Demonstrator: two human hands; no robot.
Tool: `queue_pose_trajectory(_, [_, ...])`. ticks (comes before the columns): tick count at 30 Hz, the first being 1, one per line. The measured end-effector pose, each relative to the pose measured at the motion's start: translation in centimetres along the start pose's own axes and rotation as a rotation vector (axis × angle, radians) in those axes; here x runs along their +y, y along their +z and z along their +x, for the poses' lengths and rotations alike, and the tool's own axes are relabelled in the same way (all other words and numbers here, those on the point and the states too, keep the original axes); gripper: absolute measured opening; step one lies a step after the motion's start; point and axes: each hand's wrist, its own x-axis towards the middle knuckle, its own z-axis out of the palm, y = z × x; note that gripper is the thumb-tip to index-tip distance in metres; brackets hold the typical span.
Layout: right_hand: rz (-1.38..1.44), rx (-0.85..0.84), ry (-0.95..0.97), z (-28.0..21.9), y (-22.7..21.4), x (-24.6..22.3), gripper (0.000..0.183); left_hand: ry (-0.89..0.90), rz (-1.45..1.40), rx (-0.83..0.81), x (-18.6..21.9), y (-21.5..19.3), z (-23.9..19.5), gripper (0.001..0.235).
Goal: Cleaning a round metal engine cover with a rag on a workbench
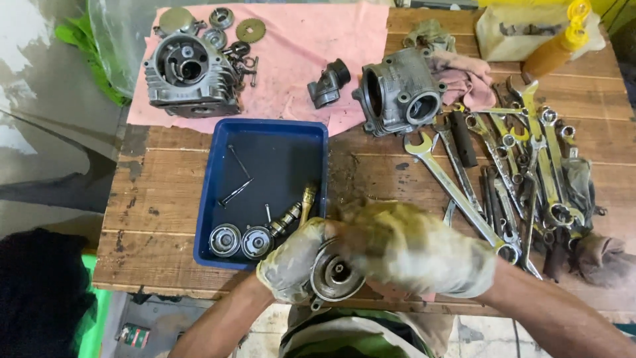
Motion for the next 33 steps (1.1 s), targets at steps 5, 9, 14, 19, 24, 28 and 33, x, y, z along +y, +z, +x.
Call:
queue_pose_trajectory(5, [0.580,0.085,-0.528,1.8,2.0,2.0,0.027,0.026,0.033,-0.007,0.0,0.8,0.0,0.016])
queue_pose_trajectory(9, [0.036,0.835,-0.490,-0.2,2.4,0.7,0.031,0.073,0.049,0.040,0.6,0.4,-1.0,0.019])
queue_pose_trajectory(14, [0.840,0.532,-0.700,1.2,7.5,2.1,0.020,-0.205,-0.535,0.215,1.6,1.7,-0.7,0.046])
queue_pose_trajectory(19, [-0.160,0.706,-0.613,0.3,8.1,0.3,0.045,-0.159,-0.392,0.292,1.8,1.4,-1.3,0.046])
queue_pose_trajectory(24, [-0.237,0.760,-0.644,-0.3,10.0,1.7,0.071,-0.074,-0.046,0.262,0.4,0.9,-1.3,0.041])
queue_pose_trajectory(28, [-0.430,0.891,-0.658,0.2,9.3,1.2,0.049,-0.024,0.159,0.248,1.1,1.1,-1.5,0.038])
queue_pose_trajectory(33, [-0.361,0.978,-0.660,0.4,9.4,1.1,0.056,-0.042,0.060,0.251,1.3,0.8,-1.4,0.038])
